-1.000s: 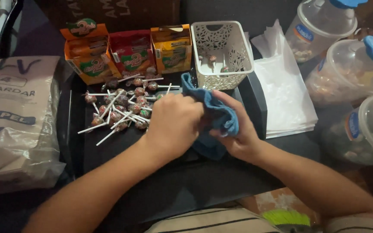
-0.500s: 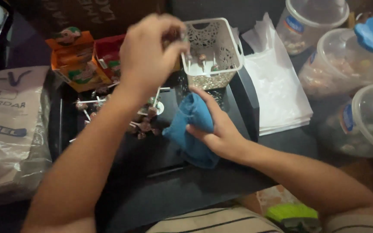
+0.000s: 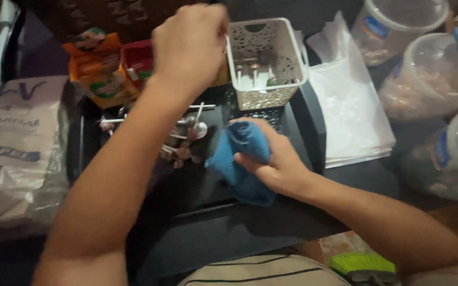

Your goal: The person is cleaning individual lollipops by wiping them with a blue cloth and then organizing them into a white plastic basket.

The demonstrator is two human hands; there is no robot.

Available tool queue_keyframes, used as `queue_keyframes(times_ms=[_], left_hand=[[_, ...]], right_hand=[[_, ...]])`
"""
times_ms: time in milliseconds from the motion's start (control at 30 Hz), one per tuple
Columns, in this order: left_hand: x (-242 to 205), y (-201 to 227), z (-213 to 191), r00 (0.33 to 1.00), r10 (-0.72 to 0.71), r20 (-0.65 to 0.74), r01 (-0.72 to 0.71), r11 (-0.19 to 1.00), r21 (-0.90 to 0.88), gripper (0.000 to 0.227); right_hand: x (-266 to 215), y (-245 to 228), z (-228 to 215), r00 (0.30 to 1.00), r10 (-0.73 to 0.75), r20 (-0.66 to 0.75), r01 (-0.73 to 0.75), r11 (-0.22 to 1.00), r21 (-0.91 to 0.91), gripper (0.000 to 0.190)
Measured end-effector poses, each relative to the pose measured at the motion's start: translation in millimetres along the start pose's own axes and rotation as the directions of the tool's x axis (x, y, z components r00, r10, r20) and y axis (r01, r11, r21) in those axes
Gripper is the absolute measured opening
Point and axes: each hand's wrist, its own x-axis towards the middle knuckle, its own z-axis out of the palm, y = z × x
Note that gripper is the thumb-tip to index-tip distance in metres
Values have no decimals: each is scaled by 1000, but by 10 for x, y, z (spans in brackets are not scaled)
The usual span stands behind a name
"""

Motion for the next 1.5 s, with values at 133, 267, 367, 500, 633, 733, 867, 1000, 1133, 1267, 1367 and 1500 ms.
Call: queue_keyframes(times_ms=[133,267,367,500,633,733,867,1000,1133,1267,1367,1500], left_hand=[[-538,-121,-350,880,-265,394,208,961,181,11],[-803,-19,-278,724,-282,630,223,959,173,25],[-891,-22,-25,722,-236,650,178,972,154,27],[-1062,-23,336,801,-208,561,103,971,213,12],[-1049,12,119,834,-144,532,35,977,209,6],[-888,139,-349,783,-111,613,243,960,-137,27],[-959,438,-223,841,-62,538,513,410,-754,16],[-964,395,-293,890,-93,447,425,528,-736,6],[-894,390,-710,838,3,545,307,824,-477,11],[-1029,465,-429,862,84,499,76,953,-293,11],[-1057,501,-419,932,78,354,66,924,-378,11],[-1098,486,-395,986,94,138,-27,905,-425,35]], right_hand=[[11,-97,-35,994,-54,-99,54,999,-4,40],[7,-86,-31,925,-173,-338,164,985,-55,42],[6,-103,-12,902,-202,-381,182,979,-89,41],[-29,14,-5,897,-257,-359,206,963,-174,52],[-78,50,15,894,-277,-353,233,959,-161,59],[-68,110,20,888,-355,-294,313,933,-180,68],[11,49,103,878,-456,-145,425,883,-202,65],[3,11,18,885,-414,-215,369,903,-219,40],[-11,42,4,875,-413,-252,375,908,-186,38],[-5,0,54,838,-473,-272,474,878,-68,45],[-12,93,-11,896,-402,-187,435,880,191,59],[33,108,-11,943,-330,-47,316,841,439,91]])
